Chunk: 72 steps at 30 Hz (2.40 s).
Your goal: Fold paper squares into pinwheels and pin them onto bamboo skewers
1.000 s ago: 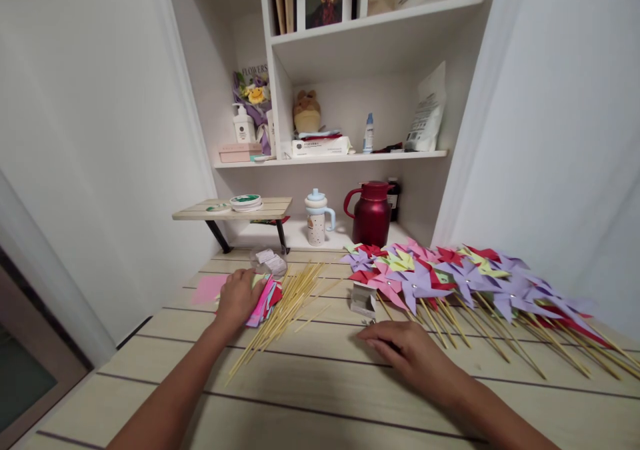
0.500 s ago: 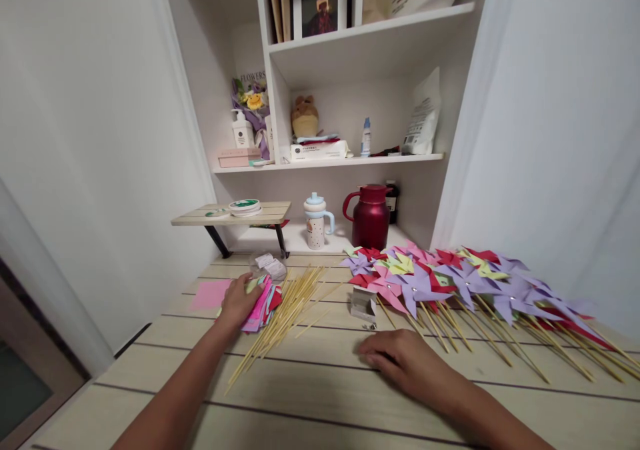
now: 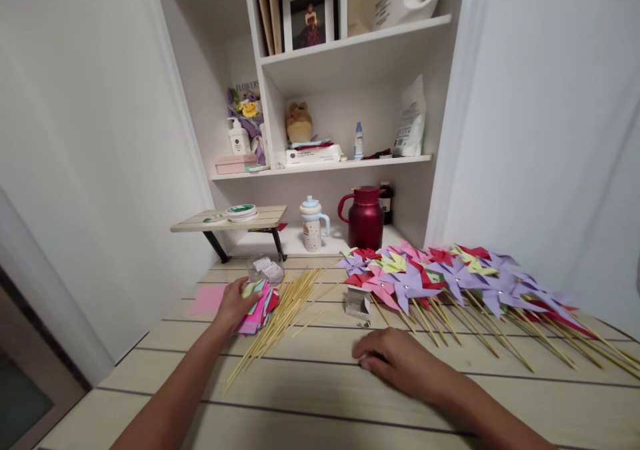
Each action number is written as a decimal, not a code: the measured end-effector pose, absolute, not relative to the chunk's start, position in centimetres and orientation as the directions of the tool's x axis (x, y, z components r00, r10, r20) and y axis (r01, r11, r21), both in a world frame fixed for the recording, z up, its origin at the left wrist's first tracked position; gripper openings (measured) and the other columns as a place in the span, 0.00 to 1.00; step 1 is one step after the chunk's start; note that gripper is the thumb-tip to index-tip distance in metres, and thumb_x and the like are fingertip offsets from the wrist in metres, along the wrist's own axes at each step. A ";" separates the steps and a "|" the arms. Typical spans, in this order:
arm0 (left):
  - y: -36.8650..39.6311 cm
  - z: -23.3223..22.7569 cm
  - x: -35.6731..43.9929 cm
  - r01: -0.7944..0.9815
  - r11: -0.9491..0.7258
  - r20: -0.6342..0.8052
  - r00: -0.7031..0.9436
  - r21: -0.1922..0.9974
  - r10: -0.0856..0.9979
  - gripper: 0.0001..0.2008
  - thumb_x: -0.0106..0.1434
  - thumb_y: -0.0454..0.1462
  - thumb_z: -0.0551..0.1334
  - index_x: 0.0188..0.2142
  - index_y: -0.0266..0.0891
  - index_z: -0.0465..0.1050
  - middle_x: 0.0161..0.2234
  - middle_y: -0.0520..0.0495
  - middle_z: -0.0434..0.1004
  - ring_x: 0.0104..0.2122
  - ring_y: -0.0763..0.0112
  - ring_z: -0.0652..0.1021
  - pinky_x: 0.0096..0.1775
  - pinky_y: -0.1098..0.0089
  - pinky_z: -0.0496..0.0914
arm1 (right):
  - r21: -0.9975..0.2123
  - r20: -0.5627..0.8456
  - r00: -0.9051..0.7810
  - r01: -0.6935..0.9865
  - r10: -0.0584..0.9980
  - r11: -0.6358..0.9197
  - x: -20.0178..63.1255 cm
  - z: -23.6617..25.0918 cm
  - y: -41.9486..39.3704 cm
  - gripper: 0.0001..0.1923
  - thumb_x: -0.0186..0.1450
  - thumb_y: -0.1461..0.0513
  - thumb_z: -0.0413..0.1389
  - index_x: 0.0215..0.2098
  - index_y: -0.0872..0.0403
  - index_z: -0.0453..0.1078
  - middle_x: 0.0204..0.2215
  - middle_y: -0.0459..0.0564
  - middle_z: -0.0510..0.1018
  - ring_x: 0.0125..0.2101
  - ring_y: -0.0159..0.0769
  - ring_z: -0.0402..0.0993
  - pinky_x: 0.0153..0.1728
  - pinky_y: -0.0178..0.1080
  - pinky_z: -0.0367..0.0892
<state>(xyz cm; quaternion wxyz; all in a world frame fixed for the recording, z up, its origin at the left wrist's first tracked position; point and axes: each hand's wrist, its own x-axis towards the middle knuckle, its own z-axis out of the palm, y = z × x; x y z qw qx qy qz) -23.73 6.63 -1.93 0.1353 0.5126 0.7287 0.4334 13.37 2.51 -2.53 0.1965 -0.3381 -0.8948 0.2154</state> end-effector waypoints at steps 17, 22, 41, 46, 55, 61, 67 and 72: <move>3.7 5.3 -22.4 0.628 0.009 0.490 -0.617 0.778 0.616 0.05 0.56 0.34 0.63 0.25 0.40 0.70 0.55 0.43 0.70 0.60 0.49 0.63 0.61 0.51 0.55 | -0.475 0.289 -0.650 0.541 0.703 0.694 13.8 -2.3 2.8 0.12 0.64 0.63 0.52 0.38 0.48 0.79 0.36 0.49 0.84 0.38 0.41 0.79 0.41 0.39 0.68; 2.4 7.2 -18.5 0.333 -0.141 0.316 -0.561 0.932 0.765 0.10 0.56 0.43 0.64 0.33 0.39 0.73 0.39 0.46 0.79 0.47 0.53 0.76 0.50 0.57 0.69 | -0.695 0.461 -0.412 0.383 0.786 0.608 13.5 -1.4 2.9 0.15 0.66 0.59 0.51 0.47 0.51 0.75 0.37 0.52 0.81 0.32 0.39 0.77 0.37 0.42 0.70; 3.3 0.7 -1.8 -0.434 0.246 -0.141 0.260 0.867 0.955 0.16 0.59 0.33 0.66 0.47 0.30 0.74 0.40 0.36 0.83 0.42 0.57 0.81 0.46 0.63 0.74 | -0.887 0.133 -0.123 -0.458 0.983 0.062 14.8 -0.4 4.2 0.29 0.44 0.61 0.71 0.44 0.56 0.72 0.30 0.49 0.82 0.29 0.37 0.78 0.33 0.38 0.70; 2.9 -1.0 -2.6 -0.435 0.221 -0.099 0.285 0.873 0.953 0.16 0.58 0.38 0.68 0.45 0.35 0.76 0.43 0.39 0.82 0.46 0.59 0.79 0.49 0.64 0.72 | -0.891 0.158 -0.131 -0.447 0.979 0.084 15.0 -0.7 4.5 0.19 0.47 0.60 0.70 0.36 0.57 0.76 0.30 0.51 0.83 0.29 0.37 0.78 0.32 0.37 0.71; 2.3 -3.1 -1.9 -0.259 0.066 -0.004 0.233 0.964 0.972 0.20 0.49 0.42 0.72 0.40 0.34 0.79 0.37 0.39 0.84 0.40 0.53 0.81 0.48 0.57 0.70 | -0.904 0.175 -0.118 -0.412 0.978 0.112 14.8 -1.4 4.6 0.19 0.50 0.59 0.70 0.38 0.57 0.75 0.31 0.51 0.83 0.28 0.35 0.78 0.30 0.35 0.71; 3.0 -3.7 -2.1 -0.265 0.048 0.015 0.229 0.963 0.973 0.20 0.46 0.44 0.74 0.37 0.35 0.80 0.31 0.42 0.83 0.33 0.58 0.80 0.40 0.63 0.71 | -0.930 0.107 -0.150 -0.365 0.983 0.046 14.7 -1.4 4.1 0.20 0.48 0.59 0.71 0.37 0.58 0.76 0.30 0.52 0.83 0.27 0.36 0.78 0.30 0.37 0.71; 2.8 -2.8 -2.9 -0.143 -0.010 0.018 0.056 0.990 0.998 0.14 0.52 0.47 0.69 0.25 0.38 0.76 0.22 0.51 0.76 0.26 0.70 0.73 0.34 0.72 0.66 | -0.936 0.061 -0.025 -0.350 0.998 0.049 15.3 -1.8 4.7 0.16 0.49 0.57 0.70 0.33 0.58 0.77 0.29 0.51 0.83 0.28 0.37 0.76 0.31 0.37 0.69; 2.6 -2.7 -3.1 -0.113 -0.056 0.060 0.031 0.992 0.998 0.15 0.57 0.48 0.65 0.25 0.37 0.75 0.21 0.52 0.72 0.27 0.72 0.70 0.34 0.73 0.63 | -0.927 0.071 -0.041 -0.373 0.997 0.051 15.4 -1.7 4.7 0.15 0.52 0.57 0.69 0.35 0.57 0.78 0.31 0.51 0.83 0.29 0.35 0.76 0.32 0.35 0.68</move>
